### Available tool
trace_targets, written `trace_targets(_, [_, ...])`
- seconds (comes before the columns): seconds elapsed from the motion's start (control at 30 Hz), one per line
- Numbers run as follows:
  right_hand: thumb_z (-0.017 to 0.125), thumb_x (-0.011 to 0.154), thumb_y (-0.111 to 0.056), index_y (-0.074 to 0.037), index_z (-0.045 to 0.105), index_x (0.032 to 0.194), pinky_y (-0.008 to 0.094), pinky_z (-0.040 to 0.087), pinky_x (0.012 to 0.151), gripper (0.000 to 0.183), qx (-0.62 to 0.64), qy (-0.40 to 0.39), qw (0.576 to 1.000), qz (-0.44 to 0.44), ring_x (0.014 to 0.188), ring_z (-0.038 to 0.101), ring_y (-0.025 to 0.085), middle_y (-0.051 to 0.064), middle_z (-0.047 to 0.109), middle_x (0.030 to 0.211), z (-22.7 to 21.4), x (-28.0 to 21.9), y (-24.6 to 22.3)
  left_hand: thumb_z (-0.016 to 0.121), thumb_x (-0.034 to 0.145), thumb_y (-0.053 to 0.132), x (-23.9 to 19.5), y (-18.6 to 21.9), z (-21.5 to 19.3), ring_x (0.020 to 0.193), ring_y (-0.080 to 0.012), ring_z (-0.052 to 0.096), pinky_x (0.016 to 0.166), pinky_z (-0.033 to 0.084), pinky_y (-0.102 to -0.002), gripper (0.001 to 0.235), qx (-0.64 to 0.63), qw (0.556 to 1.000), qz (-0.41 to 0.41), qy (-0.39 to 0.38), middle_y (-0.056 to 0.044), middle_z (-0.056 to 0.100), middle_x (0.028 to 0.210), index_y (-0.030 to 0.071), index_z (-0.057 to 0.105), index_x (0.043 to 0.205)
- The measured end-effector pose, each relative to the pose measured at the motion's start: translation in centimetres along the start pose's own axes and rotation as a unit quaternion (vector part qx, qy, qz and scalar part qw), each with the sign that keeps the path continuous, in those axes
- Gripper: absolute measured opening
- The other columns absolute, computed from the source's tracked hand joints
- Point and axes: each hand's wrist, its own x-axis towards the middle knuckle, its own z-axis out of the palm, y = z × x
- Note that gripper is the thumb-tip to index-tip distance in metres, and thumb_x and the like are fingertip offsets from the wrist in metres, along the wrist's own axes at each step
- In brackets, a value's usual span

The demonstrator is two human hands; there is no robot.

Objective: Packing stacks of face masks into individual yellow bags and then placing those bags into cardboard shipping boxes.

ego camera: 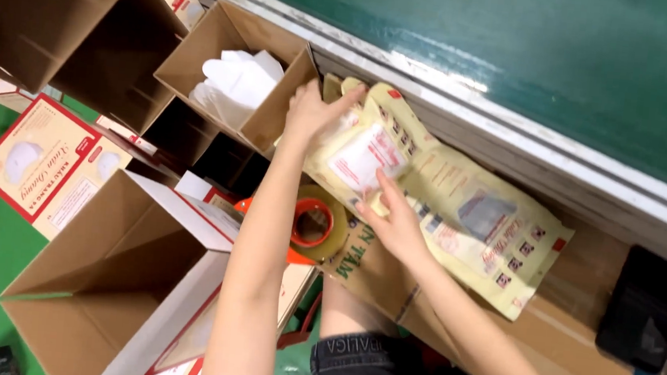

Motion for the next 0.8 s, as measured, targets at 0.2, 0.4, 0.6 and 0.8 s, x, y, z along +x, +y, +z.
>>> trace_targets(0.2, [0.075, 0.082, -0.036, -0.019, 0.03, 0.156, 0.036, 0.062, 0.081, 0.089, 0.004, 0.011, 0.991, 0.133, 0.135, 0.054, 0.035, 0.025, 0.029, 0.164, -0.9, 1.3, -5.8, 0.044, 0.062, 0.1, 1.9, 0.6, -0.7, 0.149, -0.0382, 0.039, 0.12, 0.034, -0.043, 0.143, -0.021, 0.972, -0.148, -0.183, -0.032, 0.041, 0.156, -0.011, 0.036, 0.152])
trace_targets(0.4, [0.078, 0.086, -0.037, -0.026, 0.036, 0.158, 0.035, 0.057, 0.079, 0.084, -0.077, 0.01, 0.992, 0.099, 0.137, 0.054, 0.037, 0.032, 0.033, 0.16, -0.7, 2.8, -5.9, 0.056, 0.063, 0.095, 2.5, -1.1, 0.4, 0.15, -0.0352, 0.036, 0.12, 0.031, -0.041, 0.143, -0.113, 0.957, -0.139, -0.227, -0.029, 0.034, 0.16, -0.009, 0.025, 0.155])
trace_targets(0.6, [0.079, 0.086, -0.029, -0.023, 0.042, 0.155, 0.031, 0.058, 0.083, 0.079, -0.007, 0.0, 0.998, 0.057, 0.142, 0.052, 0.031, 0.022, 0.034, 0.166, -1.4, 2.0, -4.4, 0.067, 0.054, 0.087, -4.0, 5.1, -4.4, 0.145, -0.0395, 0.043, 0.117, 0.037, -0.045, 0.138, -0.072, 0.973, -0.061, -0.209, -0.031, 0.04, 0.156, 0.005, 0.032, 0.159])
trace_targets(0.8, [0.075, 0.085, -0.014, -0.012, 0.041, 0.154, 0.035, 0.057, 0.095, 0.076, 0.003, 0.021, 1.0, 0.014, 0.139, 0.054, 0.03, 0.019, 0.03, 0.169, -0.7, 0.5, 0.4, 0.082, 0.049, 0.084, -10.1, 10.6, -2.7, 0.135, -0.0507, 0.042, 0.111, 0.028, -0.069, 0.145, 0.164, 0.974, -0.004, -0.153, -0.034, 0.041, 0.145, 0.007, 0.024, 0.157])
